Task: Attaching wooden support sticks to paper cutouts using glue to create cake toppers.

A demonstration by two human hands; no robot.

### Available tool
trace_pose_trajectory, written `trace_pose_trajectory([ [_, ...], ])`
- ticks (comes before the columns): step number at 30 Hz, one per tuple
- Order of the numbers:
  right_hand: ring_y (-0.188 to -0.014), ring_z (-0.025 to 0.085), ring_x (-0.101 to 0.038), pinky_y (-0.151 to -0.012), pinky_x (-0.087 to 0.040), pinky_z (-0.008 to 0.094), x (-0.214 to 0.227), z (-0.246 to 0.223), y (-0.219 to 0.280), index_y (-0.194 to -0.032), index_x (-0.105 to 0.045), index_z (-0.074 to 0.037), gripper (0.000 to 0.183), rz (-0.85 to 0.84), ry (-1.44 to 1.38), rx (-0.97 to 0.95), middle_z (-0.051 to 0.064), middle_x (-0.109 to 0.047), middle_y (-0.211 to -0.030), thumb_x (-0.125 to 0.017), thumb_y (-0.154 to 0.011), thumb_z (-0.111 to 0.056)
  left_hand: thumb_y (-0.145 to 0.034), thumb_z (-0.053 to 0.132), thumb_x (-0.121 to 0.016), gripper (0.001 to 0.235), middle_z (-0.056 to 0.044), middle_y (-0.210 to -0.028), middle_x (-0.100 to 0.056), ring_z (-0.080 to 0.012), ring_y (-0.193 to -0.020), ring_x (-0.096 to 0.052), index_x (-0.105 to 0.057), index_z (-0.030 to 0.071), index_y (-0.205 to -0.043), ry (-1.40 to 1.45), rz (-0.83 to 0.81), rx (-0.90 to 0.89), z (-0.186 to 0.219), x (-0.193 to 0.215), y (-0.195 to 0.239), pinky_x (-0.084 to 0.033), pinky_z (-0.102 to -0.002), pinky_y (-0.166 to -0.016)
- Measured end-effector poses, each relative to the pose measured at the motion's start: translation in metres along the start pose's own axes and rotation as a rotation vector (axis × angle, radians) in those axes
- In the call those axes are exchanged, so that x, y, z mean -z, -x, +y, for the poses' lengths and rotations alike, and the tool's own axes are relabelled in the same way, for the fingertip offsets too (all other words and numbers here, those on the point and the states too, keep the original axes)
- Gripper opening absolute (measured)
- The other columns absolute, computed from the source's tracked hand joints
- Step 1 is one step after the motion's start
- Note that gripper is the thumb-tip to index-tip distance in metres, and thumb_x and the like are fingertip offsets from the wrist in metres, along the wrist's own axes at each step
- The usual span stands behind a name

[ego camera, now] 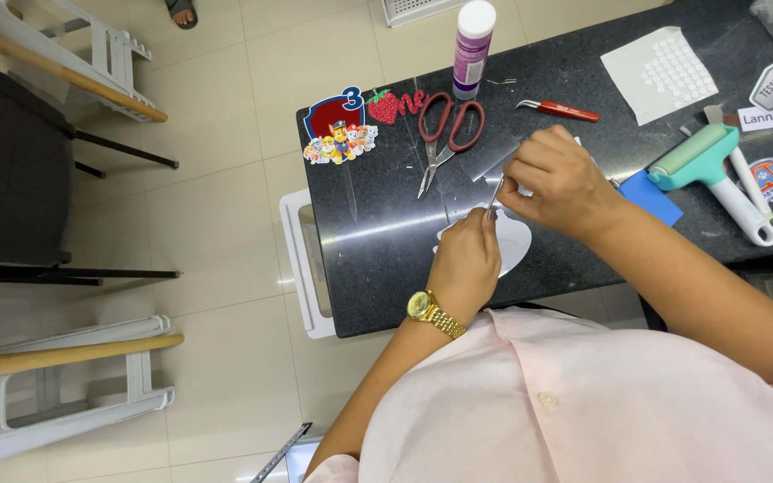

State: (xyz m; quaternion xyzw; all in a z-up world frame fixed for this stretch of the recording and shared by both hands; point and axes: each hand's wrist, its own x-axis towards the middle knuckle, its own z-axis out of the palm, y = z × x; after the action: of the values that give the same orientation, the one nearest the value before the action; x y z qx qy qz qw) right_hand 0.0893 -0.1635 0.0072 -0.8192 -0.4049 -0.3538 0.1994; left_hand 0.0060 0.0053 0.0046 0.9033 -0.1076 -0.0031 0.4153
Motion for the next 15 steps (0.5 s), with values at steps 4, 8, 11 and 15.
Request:
trace_pose_trajectory([
  [4,-0.062,0.024,-0.053,-0.065,-0.047,0.036,-0.005,0.000,0.010,-0.067,-0.059,-0.011,0.021,0.005,-0.117,-0.112,0.002,-0.050,-0.065,-0.073,-0.076,0.003,-0.110,0.017,-0.034,0.039,-0.025,-0.083,-0.071,-0.0446,-0.082,-0.074,-0.067,-0.004,-0.108,0.264,0.009,0.051,-0.012,-0.011,-0.001,-0.060,-0.047,-0.065],
  [8,-0.064,0.025,-0.057,-0.067,-0.049,0.036,-0.008,-0.009,0.024,-0.067,-0.062,-0.012,0.018,-0.053,-0.243,-0.248,0.002,-0.055,-0.065,-0.075,-0.075,-0.003,-0.108,0.012,-0.037,0.033,-0.031,-0.088,-0.070,-0.0538,-0.090,-0.068,-0.066,-0.001,-0.114,0.412,0.065,0.119,-0.002,0.003,0.000,-0.054,-0.057,-0.075],
  [11,-0.063,0.025,-0.060,-0.066,-0.051,0.035,-0.010,-0.034,0.034,-0.070,-0.065,-0.013,0.014,-0.089,-0.340,-0.382,0.002,-0.058,-0.066,-0.075,-0.074,-0.004,-0.109,0.018,-0.037,0.035,-0.011,-0.067,-0.061,-0.0271,-0.069,-0.063,-0.070,0.007,-0.115,0.489,0.100,0.163,-0.028,-0.011,-0.012,-0.055,-0.043,-0.067],
  [15,-0.064,0.027,-0.059,-0.064,-0.050,0.036,-0.006,-0.026,0.028,-0.093,-0.077,-0.008,0.007,0.034,-0.378,-0.489,0.008,-0.059,-0.071,-0.079,-0.088,-0.006,-0.109,0.020,-0.038,0.036,-0.001,-0.060,-0.053,-0.0168,-0.060,-0.055,-0.070,0.004,-0.104,0.576,0.059,0.230,-0.024,-0.021,-0.012,-0.050,-0.034,-0.058],
])
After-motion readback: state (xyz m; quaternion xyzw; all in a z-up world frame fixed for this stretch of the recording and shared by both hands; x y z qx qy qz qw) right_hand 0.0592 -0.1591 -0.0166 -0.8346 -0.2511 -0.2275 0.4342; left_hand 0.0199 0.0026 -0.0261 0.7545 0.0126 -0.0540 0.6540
